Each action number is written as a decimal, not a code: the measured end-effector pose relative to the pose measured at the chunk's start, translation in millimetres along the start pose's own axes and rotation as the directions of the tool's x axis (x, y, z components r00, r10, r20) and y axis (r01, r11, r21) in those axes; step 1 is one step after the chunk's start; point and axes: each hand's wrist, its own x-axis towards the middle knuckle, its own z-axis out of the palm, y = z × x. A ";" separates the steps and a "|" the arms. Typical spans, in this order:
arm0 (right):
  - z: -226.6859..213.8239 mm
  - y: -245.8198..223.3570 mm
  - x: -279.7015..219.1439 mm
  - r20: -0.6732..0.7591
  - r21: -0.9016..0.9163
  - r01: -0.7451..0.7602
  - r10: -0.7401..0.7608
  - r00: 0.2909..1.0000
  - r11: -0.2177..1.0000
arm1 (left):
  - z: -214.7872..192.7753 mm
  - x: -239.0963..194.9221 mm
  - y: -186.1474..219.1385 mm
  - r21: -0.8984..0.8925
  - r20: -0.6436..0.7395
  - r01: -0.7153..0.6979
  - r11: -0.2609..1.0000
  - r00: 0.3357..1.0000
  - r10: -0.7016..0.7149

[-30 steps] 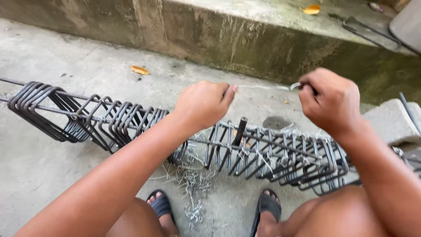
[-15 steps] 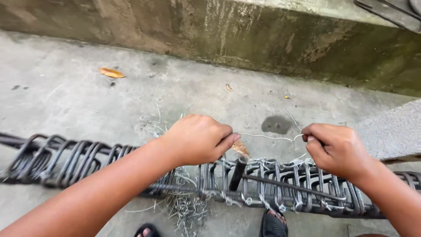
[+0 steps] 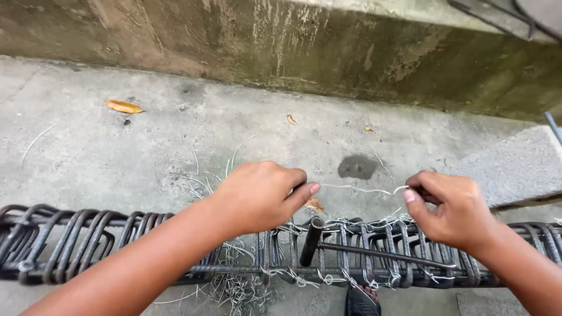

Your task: Tying steel rebar stirrups to longitudinal bars using wire and a manual twisting tool

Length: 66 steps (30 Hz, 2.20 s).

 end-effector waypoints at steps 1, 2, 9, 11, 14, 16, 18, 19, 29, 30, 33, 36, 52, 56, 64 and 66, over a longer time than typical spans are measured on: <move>-4.9 -5.6 2.5 -0.007 -0.004 0.014 -0.014 1.000 1.000 | -6.8 -5.4 7.8 0.007 -0.014 0.002 1.000 1.000 -0.002; -8.9 -13.3 -0.5 -0.037 -0.058 0.042 -0.044 0.998 0.997 | -11.5 -12.8 17.0 -0.020 0.064 0.100 0.995 0.993 -0.099; -39.5 -65.5 -5.1 -0.148 -0.105 0.129 -0.143 0.979 0.986 | -27.7 -62.4 54.1 -0.088 0.028 0.290 0.953 0.957 -0.289; -41.3 -64.6 -4.7 -0.166 -0.021 0.149 -0.150 0.975 0.989 | -19.6 -77.0 55.4 -0.104 -0.109 0.203 0.974 0.971 -0.214; -52.1 -82.4 -11.8 -0.190 0.138 0.135 -0.108 0.976 0.981 | -15.9 -93.6 62.6 -0.125 -0.278 0.075 0.989 0.955 -0.107; -59.8 -91.3 -14.2 -0.202 0.214 0.121 -0.077 0.976 0.969 | -16.7 -100.3 64.8 -0.127 -0.326 0.042 0.991 0.942 -0.082; -65.5 -90.7 -19.9 -0.137 0.426 0.099 -0.043 0.990 0.899 | -12.6 -104.1 64.5 -0.134 -0.300 -0.058 0.989 0.954 0.016; -66.9 -90.8 -21.6 -0.140 0.425 0.101 -0.045 0.989 0.899 | -17.2 -105.9 64.5 -0.131 -0.301 -0.060 0.990 0.953 0.017; -64.0 -132.5 -17.2 0.286 0.140 -0.349 0.299 0.910 0.927 | -22.6 -113.6 50.3 -0.244 0.137 0.347 0.905 0.937 -0.322; -60.8 -134.8 -18.7 0.220 0.217 -0.302 0.255 0.942 0.929 | -20.9 -114.2 49.3 -0.283 0.189 0.333 0.900 0.939 -0.288; -56.2 -129.2 -19.5 0.226 0.162 -0.318 0.279 0.933 0.934 | -13.1 -112.2 42.6 -0.263 0.229 0.378 0.888 0.918 -0.323; -51.7 -124.2 -21.2 0.216 0.173 -0.357 0.319 0.923 0.918 | -26.8 -120.3 61.3 -0.312 0.225 0.381 0.870 0.920 -0.322; -53.1 -77.7 16.2 0.269 0.427 -0.264 0.157 0.950 0.865 | 10.6 -100.5 62.2 -0.664 0.073 0.273 0.696 0.950 -0.303; -54.8 -91.4 5.2 0.099 0.274 -0.037 0.010 0.995 0.961 | 20.9 -92.5 48.3 -0.921 0.131 0.217 0.323 0.955 -0.267; -29.9 -81.2 -0.3 0.066 -0.166 0.236 -0.228 0.971 0.957 | 23.1 -88.4 36.5 -0.879 0.335 0.400 0.261 0.905 -0.262; -21.0 -67.6 -4.2 0.073 -0.153 0.218 -0.209 0.975 0.964 | 35.9 -87.7 29.8 -0.936 0.280 0.320 0.148 0.929 -0.243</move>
